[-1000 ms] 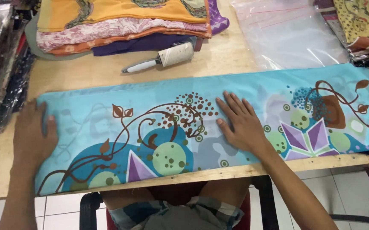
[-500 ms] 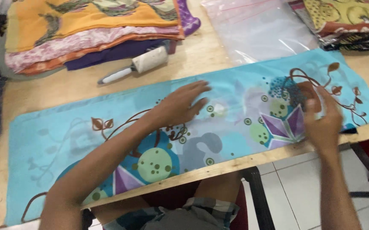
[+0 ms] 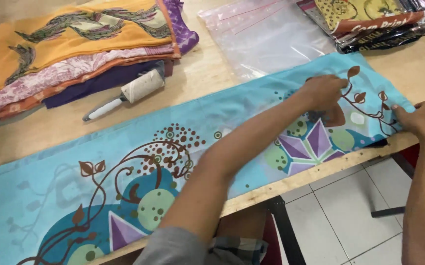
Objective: The person uses a white lint roller to roll over a light blue patterned fabric laid out on a wooden table. They roll the fabric from one end to the other, then fold the fabric in half and continue rolling the surface to remove lint or debris.
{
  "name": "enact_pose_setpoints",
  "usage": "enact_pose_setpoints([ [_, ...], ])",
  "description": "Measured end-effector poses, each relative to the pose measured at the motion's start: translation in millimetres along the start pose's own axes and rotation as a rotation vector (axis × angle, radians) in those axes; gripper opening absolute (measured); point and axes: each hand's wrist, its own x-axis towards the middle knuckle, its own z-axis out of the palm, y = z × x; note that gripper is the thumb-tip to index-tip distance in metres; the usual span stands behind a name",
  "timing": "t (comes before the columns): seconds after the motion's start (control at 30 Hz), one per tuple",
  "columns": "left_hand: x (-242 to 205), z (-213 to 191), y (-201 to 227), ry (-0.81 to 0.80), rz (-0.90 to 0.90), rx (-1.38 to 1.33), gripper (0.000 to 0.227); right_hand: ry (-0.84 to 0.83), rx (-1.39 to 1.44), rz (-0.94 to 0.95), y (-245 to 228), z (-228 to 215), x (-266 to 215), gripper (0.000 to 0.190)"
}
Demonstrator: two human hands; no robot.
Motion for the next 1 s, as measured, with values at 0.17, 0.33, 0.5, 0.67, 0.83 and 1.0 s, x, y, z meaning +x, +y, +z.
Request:
enact_pose_setpoints([
  [0.17,125.3,78.6,-4.7,0.083,0.050,0.152,0.048,-0.207,0.157,0.073,-12.7,-46.1,-23.5,0.071],
  [0.33,160.3,56.5,36.4,-0.332,0.076,0.254,0.105,-0.084,0.431,-0.150,-19.7,-78.8,-53.2,0.040],
  [0.5,147.0,28.6,73.3,-0.446,0.210,0.167,0.087,-0.071,0.666,-0.138,-61.6,-148.0,-86.7,0.017],
  [0.67,176.6,39.0,64.4,-0.278,0.430,0.460,0.039,-0.037,0.676,-0.219,-73.6,-178.6,-104.5,0.015],
  [0.83,195.1,16.5,24.0,-0.051,0.385,0.842,0.033,0.100,0.605,-0.228,-71.9,-185.7,-120.3,0.012],
  [1.0,191.1,-26.5,-45.5,0.247,0.384,0.873,0.022,0.140,0.718,-0.266,-76.9,-200.7,-135.8,0.015],
])
